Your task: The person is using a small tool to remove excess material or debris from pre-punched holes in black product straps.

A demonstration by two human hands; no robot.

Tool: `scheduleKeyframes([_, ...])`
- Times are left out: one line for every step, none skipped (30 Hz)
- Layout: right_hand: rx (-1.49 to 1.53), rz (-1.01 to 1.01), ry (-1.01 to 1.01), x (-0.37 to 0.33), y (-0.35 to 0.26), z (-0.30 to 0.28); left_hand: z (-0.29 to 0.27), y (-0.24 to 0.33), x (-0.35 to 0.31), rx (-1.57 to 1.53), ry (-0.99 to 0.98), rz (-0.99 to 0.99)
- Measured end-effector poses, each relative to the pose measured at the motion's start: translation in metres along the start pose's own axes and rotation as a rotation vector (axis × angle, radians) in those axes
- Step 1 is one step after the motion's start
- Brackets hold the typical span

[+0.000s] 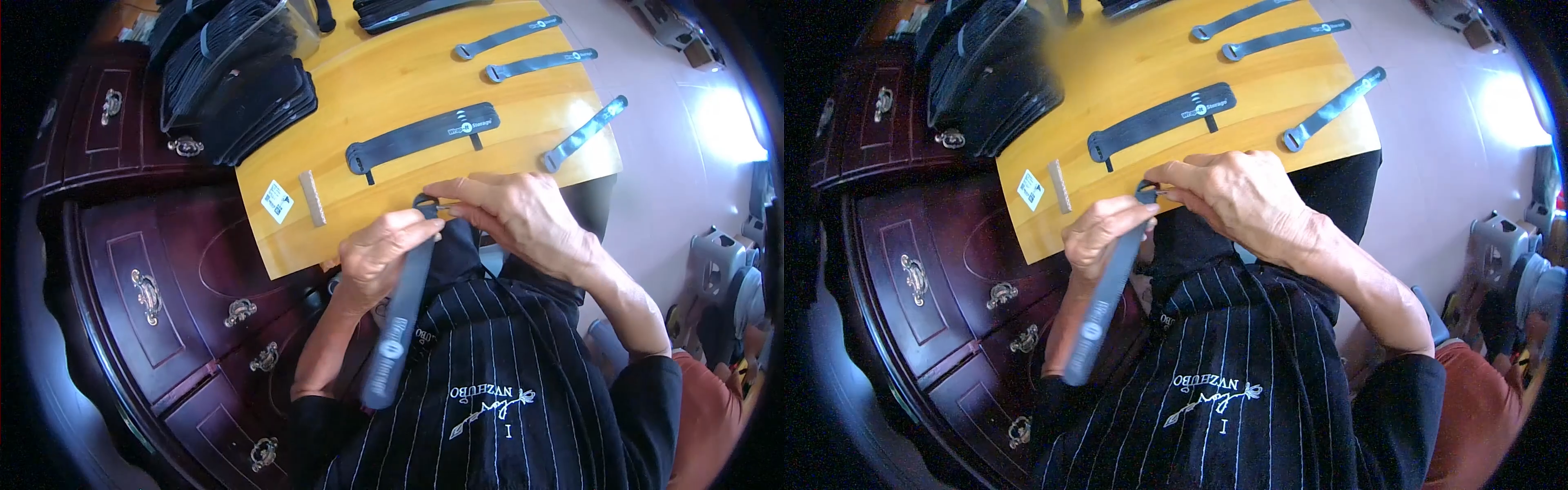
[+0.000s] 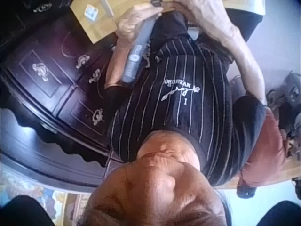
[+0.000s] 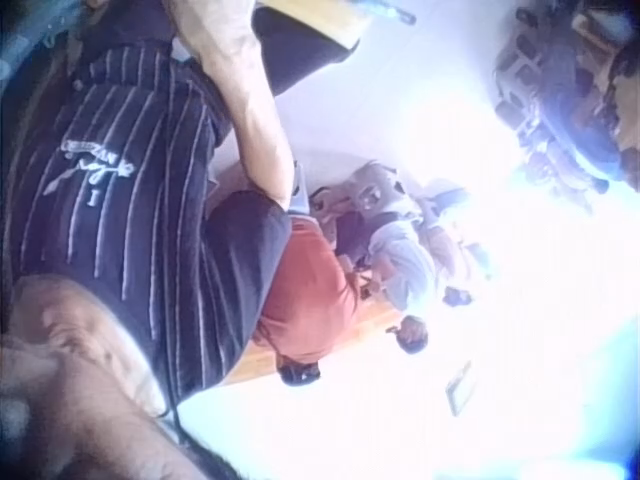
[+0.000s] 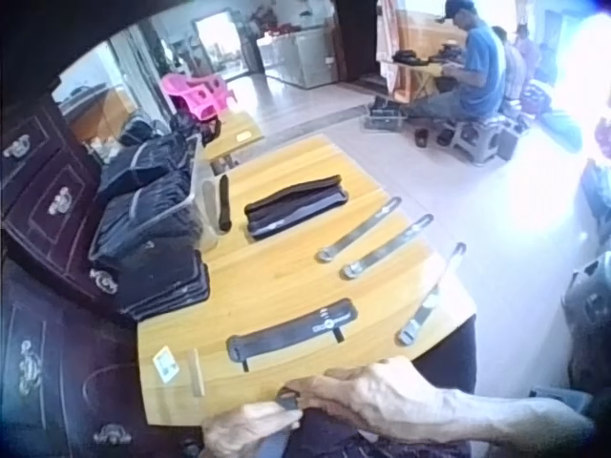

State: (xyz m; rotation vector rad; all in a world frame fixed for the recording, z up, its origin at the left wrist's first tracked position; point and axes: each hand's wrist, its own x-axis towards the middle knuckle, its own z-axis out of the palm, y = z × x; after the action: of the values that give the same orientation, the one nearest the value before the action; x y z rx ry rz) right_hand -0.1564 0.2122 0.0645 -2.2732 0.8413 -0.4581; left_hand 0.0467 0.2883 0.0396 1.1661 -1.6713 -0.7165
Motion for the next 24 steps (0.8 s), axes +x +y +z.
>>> scheduleKeyframes([-0.099,-0.03,-0.028,-0.001,0.0,-0.003,0.001,-0.002,0.002,0.132,-0.055,0.194])
scheduleKeyframes([-0.098,-0.031,-0.029,0.0,-0.002,-0.008,0.0,-0.001,0.002,0.134,-0.054,0.192])
scheduleKeyframes([-0.173,-0.093,-0.035,0.002,-0.003,-0.013,-0.001,0.002,0.004,-0.022,-0.064,0.057])
scheduleKeyframes([-0.25,-0.152,-0.04,0.003,-0.004,-0.018,-0.002,0.005,0.006,-0.18,-0.074,-0.077])
scheduleKeyframes([-0.333,-0.225,-0.003,0.003,-0.005,-0.021,-0.003,0.002,0.007,-0.307,-0.061,-0.162])
scheduleKeyframes([-0.334,-0.221,-0.004,0.003,-0.007,-0.023,-0.001,-0.001,0.007,-0.402,-0.032,-0.214])
scheduleKeyframes([-0.367,-0.221,-0.027,0.006,-0.009,-0.026,0.001,-0.001,0.007,-0.385,-0.006,-0.196])
scheduleKeyframes([-0.4,-0.22,-0.051,0.007,-0.01,-0.027,0.005,-0.001,0.008,-0.369,0.019,-0.179])
scheduleKeyframes([-0.4,-0.225,-0.052,0.006,-0.008,-0.024,0.006,0.001,0.008,-0.183,0.014,-0.057])
scheduleKeyframes([-0.24,-0.107,-0.052,0.003,-0.006,-0.016,0.007,0.003,0.009,0.001,0.004,0.063])
scheduleKeyframes([-0.08,0.009,-0.053,0.0,-0.003,-0.009,0.003,0.001,0.008,0.038,-0.034,0.114])
scheduleKeyframes([-0.077,0.008,-0.055,-0.001,-0.001,-0.003,0.001,0.0,0.007,0.04,-0.033,0.111])
scheduleKeyframes([0.066,0.031,0.0,-0.003,-0.001,0.003,-0.001,-0.001,0.006,0.07,-0.038,0.153])
scheduleKeyframes([0.208,0.054,0.056,-0.005,0.0,0.009,-0.001,-0.002,0.005,0.099,-0.042,0.196])
scheduleKeyframes([0.194,-0.004,0.118,-0.006,0.006,0.015,0.001,-0.006,0.004,-0.063,-0.024,0.145])
scheduleKeyframes([0.19,0.012,0.124,-0.01,0.007,0.014,0.007,-0.009,0.004,-0.076,-0.034,0.145])
scheduleKeyframes([0.145,0.022,0.114,-0.012,-0.001,0.008,0.007,-0.003,0.001,-0.214,0.028,0.011])
scheduleKeyframes([0.098,0.033,0.105,-0.014,-0.01,0.001,0.006,0.001,-0.001,-0.354,0.093,-0.122])
scheduleKeyframes([0.031,0.035,0.121,-0.017,-0.019,-0.004,0.006,-0.005,-0.004,-0.393,0.068,-0.058])
scheduleKeyframes([0.027,0.039,0.116,-0.019,-0.025,-0.009,0.017,-0.004,-0.004,-0.4,0.07,-0.06])
scheduleKeyframes([-0.073,0.092,0.101,-0.019,-0.032,-0.014,0.034,-0.002,-0.002,-0.43,0.278,-0.102])
scheduleKeyframes([-0.17,0.143,0.095,-0.02,-0.039,-0.018,0.043,0.002,0.002,-0.452,0.48,-0.139])
scheduleKeyframes([-0.198,0.15,0.089,-0.022,-0.043,-0.019,0.036,0.0,0.003,-0.34,0.294,-0.092])
scheduleKeyframes([-0.2,0.153,0.093,-0.021,-0.045,-0.021,0.04,0.01,0.002,-0.483,0.281,-0.131])
